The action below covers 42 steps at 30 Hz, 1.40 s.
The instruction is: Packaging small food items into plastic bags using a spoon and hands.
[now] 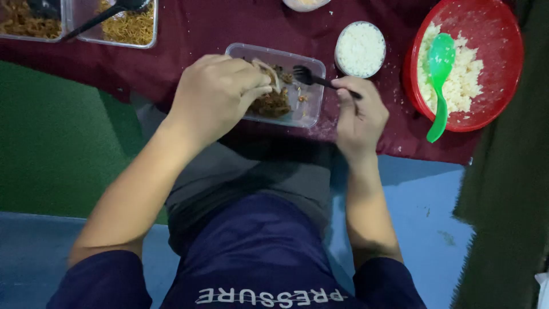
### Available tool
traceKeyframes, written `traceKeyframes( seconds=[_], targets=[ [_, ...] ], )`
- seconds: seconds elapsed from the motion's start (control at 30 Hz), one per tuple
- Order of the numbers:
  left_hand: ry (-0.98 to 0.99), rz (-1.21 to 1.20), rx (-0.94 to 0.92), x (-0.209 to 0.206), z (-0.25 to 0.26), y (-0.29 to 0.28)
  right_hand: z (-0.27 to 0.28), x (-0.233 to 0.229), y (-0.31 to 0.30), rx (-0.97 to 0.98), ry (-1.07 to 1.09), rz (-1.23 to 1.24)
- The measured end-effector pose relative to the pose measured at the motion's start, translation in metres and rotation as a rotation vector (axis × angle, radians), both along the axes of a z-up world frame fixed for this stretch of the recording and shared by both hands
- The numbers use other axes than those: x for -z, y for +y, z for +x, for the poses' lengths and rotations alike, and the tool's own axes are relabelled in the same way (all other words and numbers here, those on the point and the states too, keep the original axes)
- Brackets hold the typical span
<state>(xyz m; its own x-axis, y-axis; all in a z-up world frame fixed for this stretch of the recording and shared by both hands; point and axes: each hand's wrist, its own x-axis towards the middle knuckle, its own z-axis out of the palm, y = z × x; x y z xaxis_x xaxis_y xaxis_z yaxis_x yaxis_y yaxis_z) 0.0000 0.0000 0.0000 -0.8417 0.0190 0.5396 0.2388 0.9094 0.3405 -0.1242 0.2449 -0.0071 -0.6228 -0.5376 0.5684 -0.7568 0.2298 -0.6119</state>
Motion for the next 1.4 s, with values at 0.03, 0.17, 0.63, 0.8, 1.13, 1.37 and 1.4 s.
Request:
traceKeyframes(
  seconds=[0.03,0.17,0.63,0.8,1.13,1.37,1.4],
  targets=[
    [0.002,0.038,0.017,-0.003,0.001,-0.001,0.0,0.005,-0.001,-0.034,-0.035,0.027],
    [0.08,0.046,0.013,-0.007,0.005,-0.001,0.004,0.018,0.007,-0.023,-0.411,-0.009],
    [0.118,0.263,-0.166,0.032,0.009,0.005,0.003,0.038,-0.007,0.075,-0.79,-0.216],
    [0.164,0.33,-0.084,0.016,0.011,0.004,-0.001,0.047,0.002,0.155,-0.943,-0.371],
    [0.133,0.173,-0.058,0.026,-0.001,0.005,-0.017,0.056,0.025,0.208,-0.909,-0.512],
    [0.273,-0.173,-0.077,0.042,-0.02,0.022,-0.014,0.005,0.027,0.207,-0.712,-0.55],
    [0.28,-0.167,-0.045,0.04,-0.021,0.025,-0.013,-0.003,0.024,0.174,-0.657,-0.523]
  ],
)
